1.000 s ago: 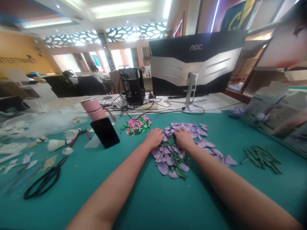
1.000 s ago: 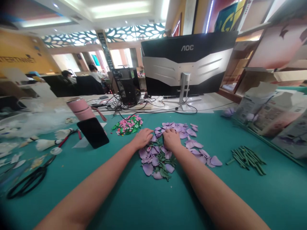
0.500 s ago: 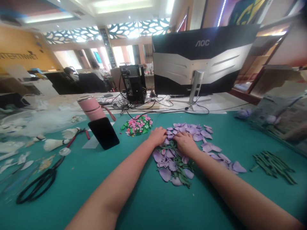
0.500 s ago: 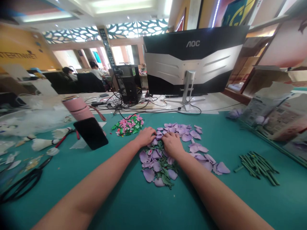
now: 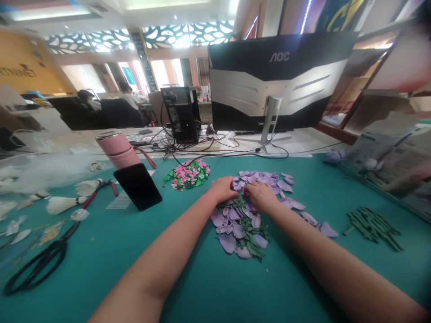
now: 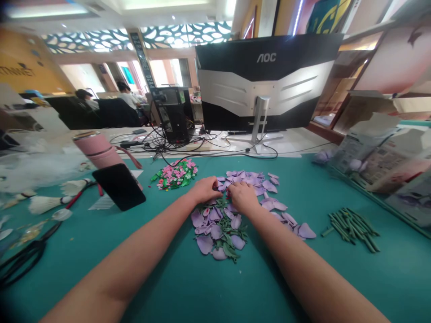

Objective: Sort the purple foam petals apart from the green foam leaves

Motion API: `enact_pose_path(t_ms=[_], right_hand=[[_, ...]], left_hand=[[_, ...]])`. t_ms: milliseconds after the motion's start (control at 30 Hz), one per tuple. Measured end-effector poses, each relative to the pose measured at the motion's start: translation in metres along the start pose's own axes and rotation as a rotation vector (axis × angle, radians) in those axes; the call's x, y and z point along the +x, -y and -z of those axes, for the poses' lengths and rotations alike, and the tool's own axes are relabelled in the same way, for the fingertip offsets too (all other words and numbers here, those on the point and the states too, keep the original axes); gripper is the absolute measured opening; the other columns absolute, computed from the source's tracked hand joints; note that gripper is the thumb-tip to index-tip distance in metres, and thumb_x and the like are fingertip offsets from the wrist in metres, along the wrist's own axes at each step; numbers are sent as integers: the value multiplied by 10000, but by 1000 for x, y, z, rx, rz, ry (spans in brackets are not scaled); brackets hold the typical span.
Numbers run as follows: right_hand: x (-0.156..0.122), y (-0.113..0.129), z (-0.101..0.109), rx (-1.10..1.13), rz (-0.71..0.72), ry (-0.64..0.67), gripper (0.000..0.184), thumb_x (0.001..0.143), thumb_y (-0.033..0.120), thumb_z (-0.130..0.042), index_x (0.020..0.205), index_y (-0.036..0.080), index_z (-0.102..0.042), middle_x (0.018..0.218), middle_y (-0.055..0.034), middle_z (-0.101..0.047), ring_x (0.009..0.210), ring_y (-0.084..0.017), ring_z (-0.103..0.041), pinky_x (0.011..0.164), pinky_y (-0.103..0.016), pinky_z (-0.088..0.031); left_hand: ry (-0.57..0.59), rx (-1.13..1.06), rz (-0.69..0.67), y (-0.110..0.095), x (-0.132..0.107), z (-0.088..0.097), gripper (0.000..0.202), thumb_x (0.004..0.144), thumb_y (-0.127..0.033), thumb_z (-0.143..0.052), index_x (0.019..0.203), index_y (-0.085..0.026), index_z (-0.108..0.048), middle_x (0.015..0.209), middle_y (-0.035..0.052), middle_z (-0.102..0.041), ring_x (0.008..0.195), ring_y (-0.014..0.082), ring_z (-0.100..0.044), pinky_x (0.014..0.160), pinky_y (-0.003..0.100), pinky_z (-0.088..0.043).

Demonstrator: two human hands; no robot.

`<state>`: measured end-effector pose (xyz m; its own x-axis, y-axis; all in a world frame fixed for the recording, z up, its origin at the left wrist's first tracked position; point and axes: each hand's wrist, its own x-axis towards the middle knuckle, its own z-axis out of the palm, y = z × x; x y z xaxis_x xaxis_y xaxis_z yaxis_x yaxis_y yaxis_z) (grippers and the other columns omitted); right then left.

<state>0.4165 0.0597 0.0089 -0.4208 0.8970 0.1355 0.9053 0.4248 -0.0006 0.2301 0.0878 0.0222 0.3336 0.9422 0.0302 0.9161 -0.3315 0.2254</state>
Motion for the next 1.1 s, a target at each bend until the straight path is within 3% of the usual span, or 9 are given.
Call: enact_pose_path(t_ms=[100, 267, 400, 700, 900, 1100], right_hand=[[4, -3, -1, -9, -14, -3, 267, 930, 162, -447, 1090, 217, -654, 1122, -117, -678, 1050, -284, -576, 823, -379, -403], [8, -2, -2, -12, -8, -12, 277, 968, 207, -407, 1077, 212, -662, 1121, -118, -675, 1052, -289, -570, 827, -390, -406], [7, 0, -3, -12, 12, -15, 281, 956, 199, -423, 1088, 226, -670, 1119, -113, -669, 1063, -292, -553, 835, -397, -405], [2, 2, -3, -9, 62, -23, 303, 900, 197, -497, 1144, 248, -670, 1220, -115, -621, 1096, -306, -505, 842, -412, -396], [11, 9, 0, 29, 121, -11, 376, 894, 151, -474, 1184, 291, -669, 1222, -83, -614, 1095, -287, -493, 837, -390, -396], [29, 19, -2, -17, 151, 3, 366, 946, 158, -416, 1220, 231, -647, 1215, -123, -624, 1109, -310, -493, 855, -414, -390]], left_hand=[[-21, 23, 12, -7, 2, -2, 421, 732, -566, -694, 996, -248, -611, 1003, 54, -701, 928, 272, -650, 770, 360, -483], [-57, 75, -36, -17, 1, -7, 177, 817, -375, -624, 940, -248, -638, 1062, 67, -706, 1040, 295, -633, 894, 431, -433], [-83, 68, -38, -17, 1, -7, 136, 861, -311, -559, 930, -242, -654, 1041, 67, -719, 1025, 276, -641, 908, 425, -418], [-114, -95, 57, 14, 12, -2, 177, 835, -372, -612, 874, -224, -701, 899, 35, -745, 824, 211, -662, 677, 284, -441], [-139, -179, 72, 30, 15, 0, 166, 830, -312, -628, 890, -186, -718, 892, 38, -744, 793, 175, -647, 656, 247, -432], [-148, -200, 60, 35, 14, -2, 138, 830, -288, -634, 860, -180, -713, 850, 35, -738, 754, 169, -633, 633, 244, -414]])
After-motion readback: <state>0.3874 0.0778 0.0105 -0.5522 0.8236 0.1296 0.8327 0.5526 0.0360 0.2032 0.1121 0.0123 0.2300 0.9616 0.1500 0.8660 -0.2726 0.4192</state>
